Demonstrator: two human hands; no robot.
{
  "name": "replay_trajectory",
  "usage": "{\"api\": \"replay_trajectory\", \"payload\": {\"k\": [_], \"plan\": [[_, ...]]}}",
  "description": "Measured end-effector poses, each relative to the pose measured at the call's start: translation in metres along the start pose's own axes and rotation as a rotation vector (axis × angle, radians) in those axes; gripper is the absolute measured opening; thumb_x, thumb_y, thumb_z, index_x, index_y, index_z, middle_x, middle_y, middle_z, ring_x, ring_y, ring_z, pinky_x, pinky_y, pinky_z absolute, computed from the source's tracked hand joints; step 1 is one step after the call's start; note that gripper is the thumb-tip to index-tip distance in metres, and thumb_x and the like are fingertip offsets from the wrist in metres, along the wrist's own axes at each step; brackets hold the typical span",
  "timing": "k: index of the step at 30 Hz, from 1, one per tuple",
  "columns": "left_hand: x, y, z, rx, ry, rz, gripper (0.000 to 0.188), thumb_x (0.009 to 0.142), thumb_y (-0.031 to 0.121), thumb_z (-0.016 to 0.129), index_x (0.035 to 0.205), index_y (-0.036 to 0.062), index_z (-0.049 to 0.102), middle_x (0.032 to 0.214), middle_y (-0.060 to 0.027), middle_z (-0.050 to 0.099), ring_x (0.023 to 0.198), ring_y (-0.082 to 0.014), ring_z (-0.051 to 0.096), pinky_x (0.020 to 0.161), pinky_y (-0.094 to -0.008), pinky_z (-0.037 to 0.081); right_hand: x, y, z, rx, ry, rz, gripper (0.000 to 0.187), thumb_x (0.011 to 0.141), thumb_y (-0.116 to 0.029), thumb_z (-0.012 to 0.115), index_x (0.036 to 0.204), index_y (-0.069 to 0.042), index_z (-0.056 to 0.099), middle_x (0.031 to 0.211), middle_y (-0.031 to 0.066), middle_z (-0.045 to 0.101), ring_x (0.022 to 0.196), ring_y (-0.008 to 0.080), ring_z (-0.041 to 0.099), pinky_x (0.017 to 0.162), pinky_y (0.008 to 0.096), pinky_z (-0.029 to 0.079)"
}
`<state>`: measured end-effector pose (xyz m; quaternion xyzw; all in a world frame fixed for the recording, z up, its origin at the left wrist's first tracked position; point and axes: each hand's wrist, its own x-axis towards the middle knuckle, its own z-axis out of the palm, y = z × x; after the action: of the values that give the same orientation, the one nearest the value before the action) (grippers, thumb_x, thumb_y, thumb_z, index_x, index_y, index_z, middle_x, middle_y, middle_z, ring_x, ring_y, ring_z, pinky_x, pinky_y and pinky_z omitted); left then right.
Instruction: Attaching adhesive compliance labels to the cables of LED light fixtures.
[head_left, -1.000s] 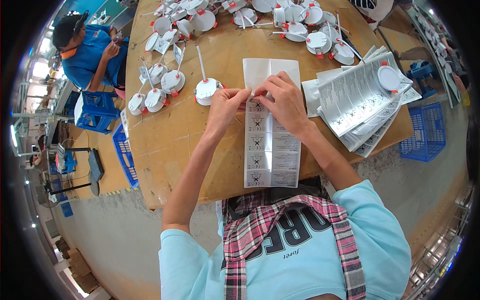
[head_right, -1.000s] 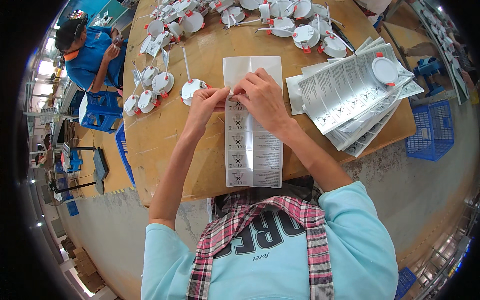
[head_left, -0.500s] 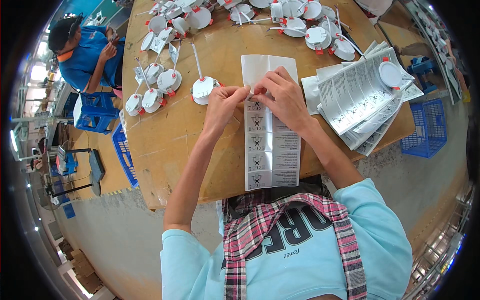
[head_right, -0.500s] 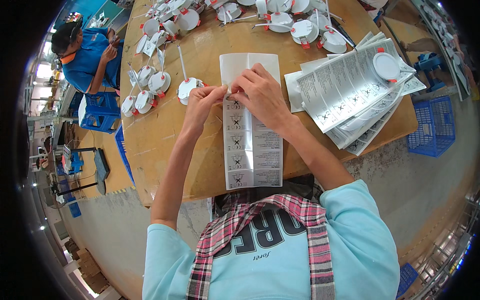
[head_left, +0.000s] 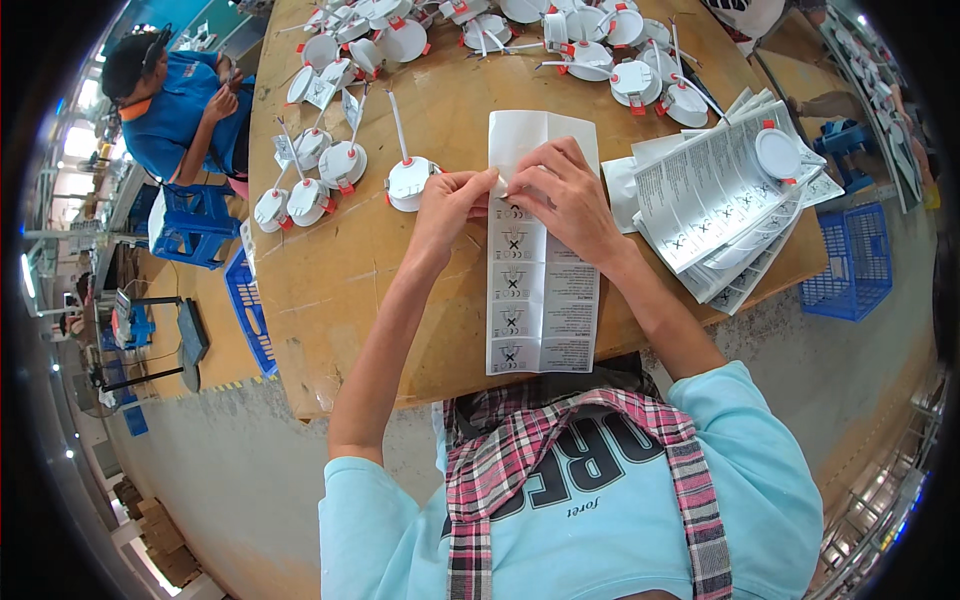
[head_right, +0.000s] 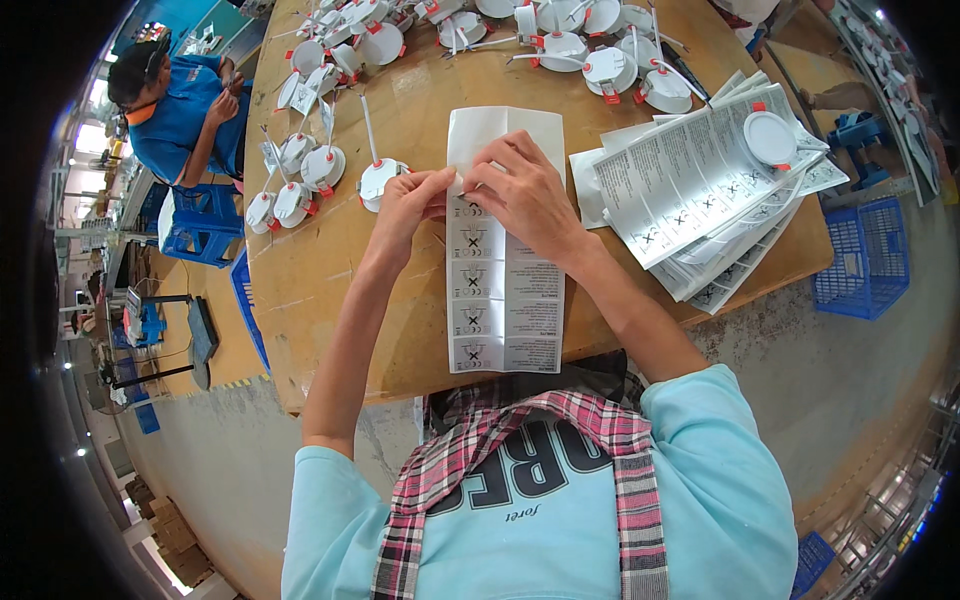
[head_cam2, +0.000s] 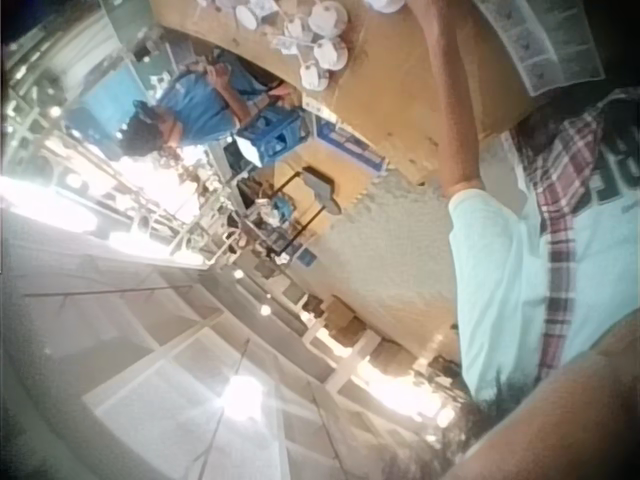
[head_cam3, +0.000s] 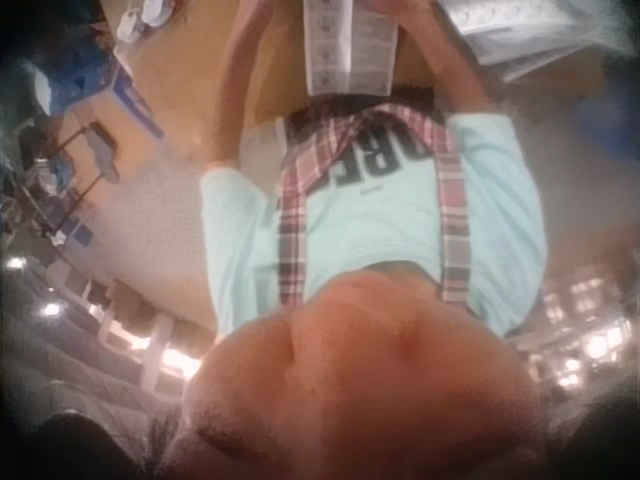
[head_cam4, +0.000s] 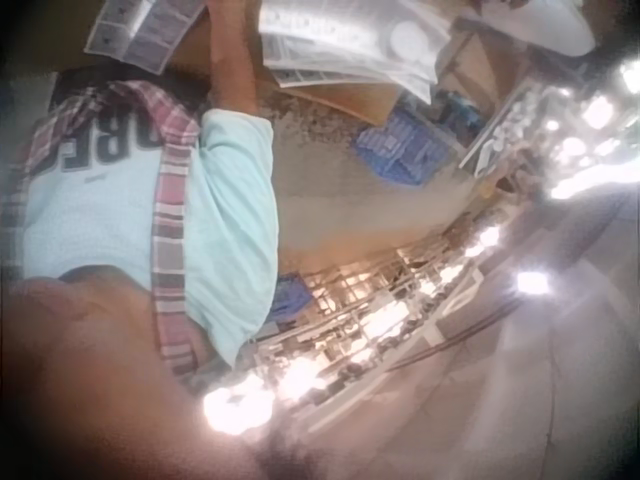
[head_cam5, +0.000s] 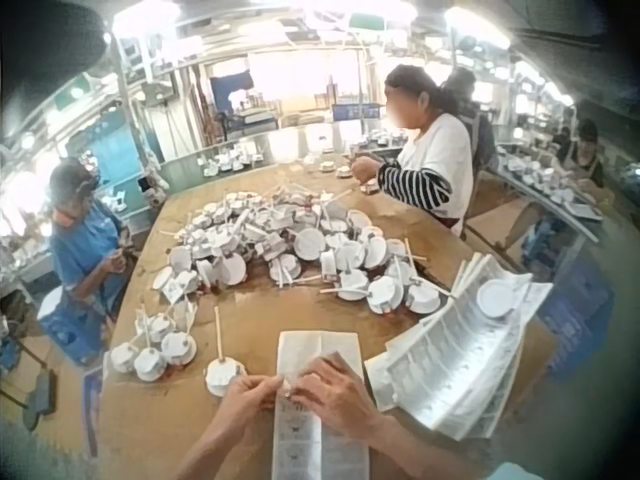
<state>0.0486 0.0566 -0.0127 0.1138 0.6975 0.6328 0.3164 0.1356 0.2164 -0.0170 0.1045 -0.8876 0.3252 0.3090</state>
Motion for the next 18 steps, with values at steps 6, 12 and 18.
{"api": "replay_trajectory", "payload": {"k": [6, 12, 18], "plan": [[0.005, -0.011, 0.0, 0.426, 0.18, 0.139, 0.034, 0.09, 0.031, 0.057, 0.08, -0.0007, 0.065, 0.065, -0.0052, 0.063, 0.058, -0.0132, 0.059, 0.054, -0.0302, 0.043, 0.004, -0.002, -0.003, 0.239, -0.009, 0.03, 0.016, 0.073, -0.001, 0.068, 0.083, -0.004, 0.056, 0.089, 0.0042, 0.058, 0.09, 0.0236, 0.053, 0.079, 0.0321, 0.045], [0.004, -0.018, 0.01, 0.953, 0.466, 0.362, 0.034, 0.091, 0.029, 0.052, 0.078, 0.0003, 0.061, 0.063, -0.018, 0.061, 0.059, -0.0324, 0.059, 0.055, -0.0414, 0.043, 0.006, -0.012, -0.021, 0.662, 0.295, 0.124, 0.01, 0.084, 0.002, 0.058, 0.091, -0.002, 0.051, 0.09, 0.0096, 0.058, 0.086, 0.0191, 0.056, 0.079, 0.0309, 0.046], [0.0, -0.023, 0.024, 1.075, 0.53, 0.347, 0.033, 0.092, 0.029, 0.048, 0.075, 0.0029, 0.061, 0.063, -0.0195, 0.061, 0.061, -0.0367, 0.061, 0.057, -0.0461, 0.047, 0.02, -0.046, -0.082, 0.438, 0.732, -0.139, 0.009, 0.091, -0.003, 0.053, 0.097, -0.001, 0.046, 0.089, 0.013, 0.058, 0.083, 0.0191, 0.056, 0.079, 0.0298, 0.044]]}}
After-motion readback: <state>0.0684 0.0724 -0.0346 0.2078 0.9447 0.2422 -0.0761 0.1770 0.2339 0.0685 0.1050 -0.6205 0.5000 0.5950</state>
